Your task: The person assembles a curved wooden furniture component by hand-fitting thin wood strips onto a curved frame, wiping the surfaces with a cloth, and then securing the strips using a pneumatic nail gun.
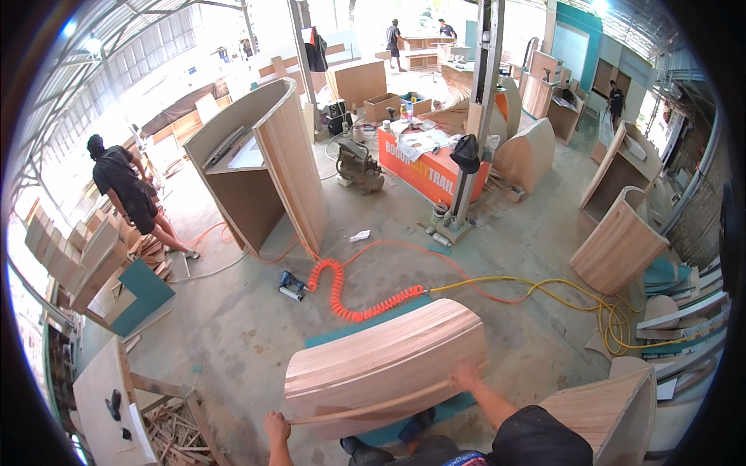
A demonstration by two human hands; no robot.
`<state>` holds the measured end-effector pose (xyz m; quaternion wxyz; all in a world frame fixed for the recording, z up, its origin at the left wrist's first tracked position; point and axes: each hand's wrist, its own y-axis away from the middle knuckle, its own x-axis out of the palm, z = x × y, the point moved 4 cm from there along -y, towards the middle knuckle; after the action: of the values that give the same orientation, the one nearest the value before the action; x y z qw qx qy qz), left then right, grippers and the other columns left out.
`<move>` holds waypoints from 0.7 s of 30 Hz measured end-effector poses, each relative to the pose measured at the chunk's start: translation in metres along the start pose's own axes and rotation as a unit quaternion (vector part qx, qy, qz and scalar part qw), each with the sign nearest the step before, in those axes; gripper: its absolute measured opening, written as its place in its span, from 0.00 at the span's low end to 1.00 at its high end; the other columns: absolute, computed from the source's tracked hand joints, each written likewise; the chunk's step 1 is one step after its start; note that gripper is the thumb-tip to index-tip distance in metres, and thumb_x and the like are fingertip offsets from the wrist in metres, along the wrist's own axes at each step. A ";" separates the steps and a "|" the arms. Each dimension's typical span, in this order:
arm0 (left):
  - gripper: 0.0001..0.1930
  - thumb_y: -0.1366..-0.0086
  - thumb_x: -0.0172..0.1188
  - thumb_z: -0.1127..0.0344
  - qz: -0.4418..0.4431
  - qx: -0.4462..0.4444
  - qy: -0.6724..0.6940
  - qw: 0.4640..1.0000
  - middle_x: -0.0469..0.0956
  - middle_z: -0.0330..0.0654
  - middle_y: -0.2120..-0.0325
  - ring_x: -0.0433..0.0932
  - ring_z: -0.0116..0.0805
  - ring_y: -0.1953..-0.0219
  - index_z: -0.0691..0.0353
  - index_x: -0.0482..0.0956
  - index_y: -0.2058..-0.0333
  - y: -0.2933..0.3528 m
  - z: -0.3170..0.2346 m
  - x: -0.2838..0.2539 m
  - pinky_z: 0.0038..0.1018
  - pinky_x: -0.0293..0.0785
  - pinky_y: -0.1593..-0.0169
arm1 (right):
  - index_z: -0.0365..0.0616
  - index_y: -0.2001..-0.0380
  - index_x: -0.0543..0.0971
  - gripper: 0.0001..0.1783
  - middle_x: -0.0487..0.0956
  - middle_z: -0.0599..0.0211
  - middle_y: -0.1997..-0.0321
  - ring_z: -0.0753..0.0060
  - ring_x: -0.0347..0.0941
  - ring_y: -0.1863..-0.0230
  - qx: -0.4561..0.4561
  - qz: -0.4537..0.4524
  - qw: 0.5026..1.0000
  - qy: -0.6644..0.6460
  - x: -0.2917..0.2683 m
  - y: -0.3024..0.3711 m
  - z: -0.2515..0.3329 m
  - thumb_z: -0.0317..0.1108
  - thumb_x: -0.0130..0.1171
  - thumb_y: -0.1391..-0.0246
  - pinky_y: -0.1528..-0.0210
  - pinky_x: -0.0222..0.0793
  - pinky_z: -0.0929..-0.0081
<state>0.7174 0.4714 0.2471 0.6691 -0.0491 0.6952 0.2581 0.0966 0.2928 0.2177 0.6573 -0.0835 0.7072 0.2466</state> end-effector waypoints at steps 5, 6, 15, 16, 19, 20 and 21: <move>0.09 0.42 0.60 0.61 0.143 -0.095 -0.027 0.985 0.78 0.47 0.59 0.76 0.50 0.52 0.56 0.84 0.66 0.105 0.031 0.042 0.44 0.69 0.45 | 0.64 0.61 0.85 0.13 0.79 0.61 0.51 0.52 0.71 0.41 0.063 0.305 0.936 -0.161 0.086 0.088 0.024 0.49 0.65 0.51 0.39 0.62 0.38; 0.08 0.42 0.60 0.62 0.165 -0.116 -0.023 0.979 0.78 0.47 0.58 0.76 0.50 0.51 0.56 0.84 0.67 0.129 0.039 0.051 0.45 0.66 0.43 | 0.66 0.61 0.85 0.14 0.81 0.60 0.55 0.51 0.74 0.44 0.043 0.297 0.945 -0.133 0.090 0.093 0.029 0.52 0.64 0.51 0.43 0.66 0.43; 0.13 0.41 0.56 0.60 -0.030 -0.137 0.013 0.990 0.78 0.53 0.62 0.76 0.57 0.59 0.61 0.79 0.62 0.287 0.022 0.066 0.49 0.75 0.57 | 0.62 0.64 0.85 0.11 0.79 0.61 0.54 0.53 0.73 0.46 -0.021 0.193 0.975 -0.108 0.085 0.024 0.028 0.48 0.61 0.47 0.48 0.71 0.49; 0.13 0.42 0.56 0.60 -0.034 -0.136 0.012 0.990 0.78 0.53 0.63 0.76 0.57 0.60 0.61 0.79 0.62 0.288 0.021 0.065 0.49 0.75 0.58 | 0.61 0.65 0.86 0.11 0.80 0.60 0.56 0.53 0.74 0.47 -0.022 0.171 0.979 -0.111 0.085 0.008 0.027 0.48 0.60 0.47 0.49 0.72 0.50; 0.13 0.43 0.58 0.60 -0.039 -0.153 0.027 0.987 0.78 0.54 0.62 0.76 0.58 0.60 0.62 0.79 0.63 0.297 0.017 0.044 0.50 0.74 0.58 | 0.58 0.69 0.86 0.10 0.82 0.59 0.62 0.52 0.77 0.53 -0.041 0.156 0.974 -0.160 0.054 -0.026 0.040 0.45 0.58 0.45 0.51 0.74 0.53; 0.12 0.43 0.58 0.61 -0.039 -0.156 0.032 0.987 0.78 0.55 0.63 0.77 0.59 0.60 0.62 0.79 0.64 0.296 0.014 0.034 0.50 0.74 0.58 | 0.56 0.70 0.86 0.11 0.82 0.58 0.64 0.51 0.78 0.54 -0.047 0.157 0.970 -0.180 0.037 -0.034 0.042 0.44 0.57 0.45 0.51 0.74 0.54; 0.12 0.44 0.59 0.61 -0.040 -0.147 0.041 0.987 0.78 0.55 0.63 0.77 0.59 0.60 0.63 0.79 0.65 0.285 0.007 0.025 0.50 0.74 0.58 | 0.56 0.71 0.86 0.11 0.83 0.58 0.64 0.51 0.78 0.55 -0.052 0.152 0.971 -0.178 0.034 -0.036 0.034 0.43 0.57 0.45 0.51 0.74 0.55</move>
<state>0.6027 0.7270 0.3074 0.6353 -0.1853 0.6737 0.3289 0.1387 0.2840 0.1757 0.7224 0.0362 0.5693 0.3907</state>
